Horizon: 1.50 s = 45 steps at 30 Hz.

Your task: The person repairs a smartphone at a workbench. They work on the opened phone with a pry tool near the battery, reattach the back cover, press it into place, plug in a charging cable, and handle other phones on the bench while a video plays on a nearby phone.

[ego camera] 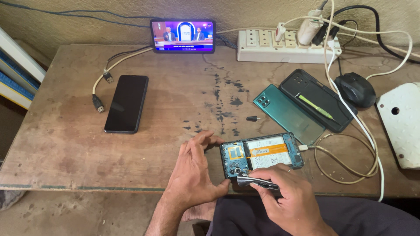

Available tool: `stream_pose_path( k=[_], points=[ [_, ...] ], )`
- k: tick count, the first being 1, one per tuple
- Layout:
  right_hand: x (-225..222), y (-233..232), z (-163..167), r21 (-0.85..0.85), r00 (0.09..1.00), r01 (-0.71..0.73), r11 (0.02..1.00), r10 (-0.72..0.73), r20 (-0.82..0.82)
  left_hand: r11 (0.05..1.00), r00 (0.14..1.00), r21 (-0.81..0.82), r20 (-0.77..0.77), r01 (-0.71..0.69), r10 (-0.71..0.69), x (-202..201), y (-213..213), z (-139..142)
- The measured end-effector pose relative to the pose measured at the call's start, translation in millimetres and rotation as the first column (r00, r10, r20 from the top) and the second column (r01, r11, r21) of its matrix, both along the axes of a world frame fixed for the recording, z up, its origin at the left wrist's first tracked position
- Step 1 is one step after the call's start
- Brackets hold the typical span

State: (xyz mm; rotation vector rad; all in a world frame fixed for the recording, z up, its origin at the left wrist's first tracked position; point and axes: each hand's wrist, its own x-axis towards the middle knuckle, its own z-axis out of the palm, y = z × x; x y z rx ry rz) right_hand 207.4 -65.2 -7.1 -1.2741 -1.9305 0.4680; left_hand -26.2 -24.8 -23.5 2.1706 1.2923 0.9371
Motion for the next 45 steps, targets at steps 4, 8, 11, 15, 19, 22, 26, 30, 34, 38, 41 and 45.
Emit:
stream_pose_path(
  k=[4,8,11,15,19,22,26,30,34,38,41,45],
  points=[
    [3,-1,1,-0.008,1.000,0.028,1.000,-0.028,0.001,1.000,1.000,-0.019,0.024,-0.004,0.005,0,-1,-1],
    [7,-3,1,-0.025,0.998,0.069,0.997,-0.069,0.004,1.000,1.000,-0.002,0.010,-0.005,0.005,0,1,-2],
    [10,-6,0,-0.021,0.996,0.086,0.996,-0.086,-0.004,1.000,1.000,0.002,-0.009,-0.009,0.009,0,1,-2],
    [13,-14,-4,-0.035,0.988,0.149,0.988,-0.150,-0.030,0.999,0.999,-0.038,0.015,-0.028,0.029,1,-1,0],
    [11,-34,-8,-0.104,0.924,0.344,0.933,-0.356,-0.142,1.000,1.000,-0.005,0.003,-0.030,0.030,2,-1,2],
    [3,-44,-13,-0.014,0.917,0.355,0.935,-0.352,-0.188,0.999,0.999,-0.012,-0.002,-0.043,0.043,4,-3,3],
    [-9,-41,-19,0.198,0.961,0.253,0.947,-0.223,-0.162,0.998,0.998,-0.007,0.010,-0.065,0.065,7,-3,3],
    [-13,-38,-19,0.259,0.974,0.218,0.941,-0.194,-0.115,0.997,0.998,-0.018,0.004,-0.070,0.070,6,-4,2],
    [-16,-40,-18,0.259,0.973,0.229,0.938,-0.209,-0.101,0.996,0.998,0.064,0.021,-0.058,0.057,5,-4,0],
    [-16,-40,-19,0.241,0.976,0.213,0.947,-0.193,-0.104,0.998,0.999,0.012,0.002,-0.054,0.054,4,-3,-1],
    [-15,-41,-18,0.227,0.978,0.206,0.952,-0.189,-0.092,0.999,0.999,0.029,0.012,-0.046,0.046,4,-3,-1],
    [-14,-40,-18,0.239,0.973,0.225,0.945,-0.205,-0.110,0.997,0.998,0.051,0.006,-0.056,0.056,4,-3,-1]
  ],
)
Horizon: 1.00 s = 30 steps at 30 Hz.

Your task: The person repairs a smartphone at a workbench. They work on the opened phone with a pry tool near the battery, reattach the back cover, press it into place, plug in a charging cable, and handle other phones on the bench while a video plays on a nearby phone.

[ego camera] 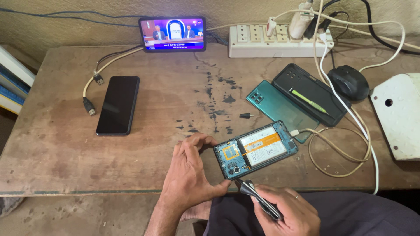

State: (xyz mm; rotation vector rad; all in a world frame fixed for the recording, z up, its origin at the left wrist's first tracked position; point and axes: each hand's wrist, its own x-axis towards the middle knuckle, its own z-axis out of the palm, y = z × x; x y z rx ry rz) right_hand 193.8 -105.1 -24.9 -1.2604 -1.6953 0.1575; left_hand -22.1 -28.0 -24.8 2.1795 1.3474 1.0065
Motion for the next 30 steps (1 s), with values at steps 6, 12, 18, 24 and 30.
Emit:
stream_pose_path(
  k=[6,12,18,24,30],
  points=[
    [2,0,1,-0.019,1.000,0.027,0.999,-0.027,0.003,1.000,1.000,-0.005,0.014,0.000,0.000,0,0,0],
    [6,-1,1,-0.074,0.997,0.073,0.995,-0.073,-0.008,1.000,1.000,-0.030,-0.006,-0.003,0.003,-1,0,-1],
    [7,-1,1,-0.047,0.996,0.087,0.995,-0.088,-0.006,1.000,1.000,-0.012,0.002,0.004,-0.004,-1,0,-2],
    [10,-1,6,-0.091,0.993,0.120,0.989,-0.122,-0.009,0.999,1.000,-0.034,-0.005,-0.001,0.001,-1,1,-2],
    [17,0,11,-0.140,0.984,0.176,0.974,-0.177,0.009,0.998,1.000,-0.066,-0.023,-0.014,0.013,-1,0,-2]
  ],
)
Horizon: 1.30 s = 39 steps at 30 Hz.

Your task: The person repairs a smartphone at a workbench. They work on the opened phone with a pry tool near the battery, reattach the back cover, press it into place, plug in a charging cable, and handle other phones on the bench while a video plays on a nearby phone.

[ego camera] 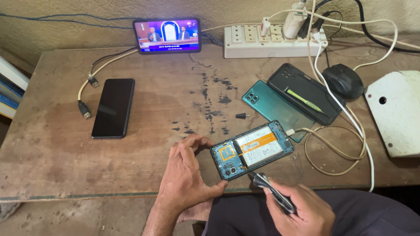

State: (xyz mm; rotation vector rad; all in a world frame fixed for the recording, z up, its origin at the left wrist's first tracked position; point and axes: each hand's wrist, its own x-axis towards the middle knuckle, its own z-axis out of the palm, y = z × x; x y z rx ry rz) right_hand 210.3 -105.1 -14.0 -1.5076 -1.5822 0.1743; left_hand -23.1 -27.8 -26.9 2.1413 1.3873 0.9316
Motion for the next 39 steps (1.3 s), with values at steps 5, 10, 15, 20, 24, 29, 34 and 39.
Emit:
stream_pose_path(
  k=[5,10,15,20,24,29,34,39],
  points=[
    [3.7,0.7,0.9,0.015,1.000,0.026,1.000,-0.026,0.010,1.000,1.000,0.004,-0.009,0.001,-0.001,-0.2,0.7,0.2],
    [4.7,0.2,2.2,0.020,1.000,0.022,1.000,-0.022,0.011,1.000,1.000,-0.007,-0.012,-0.003,0.003,-0.1,0.5,0.9],
    [3.4,0.1,2.2,0.008,1.000,0.024,1.000,-0.024,-0.009,1.000,1.000,-0.020,-0.014,-0.006,0.006,0.4,0.7,1.5],
    [1.2,-0.2,0.1,0.032,1.000,-0.018,0.999,0.017,0.024,1.000,1.000,-0.009,-0.009,-0.004,0.004,0.6,0.2,1.3],
    [-0.3,0.1,-1.3,0.032,0.999,-0.035,0.999,0.034,0.012,1.000,1.000,0.001,-0.005,0.004,-0.004,0.2,0.9,0.7],
    [0.8,0.2,0.7,0.027,1.000,-0.024,0.999,0.024,0.015,0.999,1.000,-0.032,-0.010,-0.001,0.001,0.2,0.7,0.1],
    [2.7,1.1,3.3,0.005,0.999,0.039,0.999,-0.039,-0.009,1.000,1.000,-0.027,-0.020,0.001,-0.002,-0.5,1.0,0.2],
    [4.0,0.6,4.8,-0.020,0.995,0.092,0.996,-0.092,-0.022,1.000,1.000,-0.018,-0.014,0.020,-0.020,-1.6,1.5,-0.4]
  ],
)
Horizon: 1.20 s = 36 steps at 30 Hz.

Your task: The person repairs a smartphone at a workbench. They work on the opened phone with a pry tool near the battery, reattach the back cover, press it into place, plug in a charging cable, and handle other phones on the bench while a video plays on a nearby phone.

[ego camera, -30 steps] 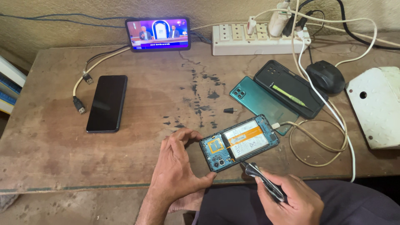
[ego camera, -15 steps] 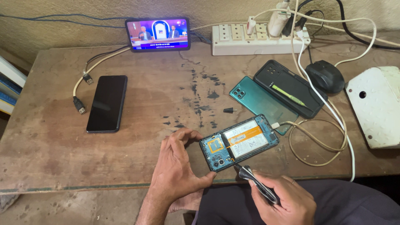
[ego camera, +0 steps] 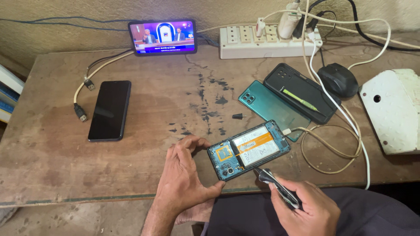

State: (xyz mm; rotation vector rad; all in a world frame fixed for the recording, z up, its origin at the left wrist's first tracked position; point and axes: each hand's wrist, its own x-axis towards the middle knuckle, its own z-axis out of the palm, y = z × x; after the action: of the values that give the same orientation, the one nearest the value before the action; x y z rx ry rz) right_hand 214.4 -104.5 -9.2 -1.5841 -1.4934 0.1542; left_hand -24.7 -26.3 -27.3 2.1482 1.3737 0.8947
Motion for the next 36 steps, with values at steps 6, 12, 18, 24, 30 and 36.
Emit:
stream_pose_path(
  k=[6,12,18,24,30,36],
  points=[
    [4,0,1,0.003,1.000,0.009,1.000,-0.009,0.014,0.999,1.000,0.046,-0.004,0.013,-0.013,-1,0,1],
    [9,0,-1,-0.037,0.996,0.074,0.997,-0.075,-0.042,1.000,1.000,0.023,-0.021,-0.003,0.003,0,0,2],
    [12,1,0,-0.104,0.989,0.128,0.986,-0.135,-0.060,0.999,1.000,-0.043,0.001,-0.010,0.011,0,0,3],
    [16,2,0,-0.094,0.985,0.161,0.982,-0.166,-0.049,1.000,1.000,0.005,0.002,0.005,-0.005,-1,0,2],
    [23,4,5,-0.107,0.982,0.177,0.978,-0.183,-0.049,0.999,1.000,0.047,-0.010,0.008,-0.007,-2,1,1],
    [26,6,8,-0.135,0.980,0.175,0.975,-0.185,-0.070,1.000,1.000,0.007,-0.015,-0.005,0.005,-1,1,3]
  ],
)
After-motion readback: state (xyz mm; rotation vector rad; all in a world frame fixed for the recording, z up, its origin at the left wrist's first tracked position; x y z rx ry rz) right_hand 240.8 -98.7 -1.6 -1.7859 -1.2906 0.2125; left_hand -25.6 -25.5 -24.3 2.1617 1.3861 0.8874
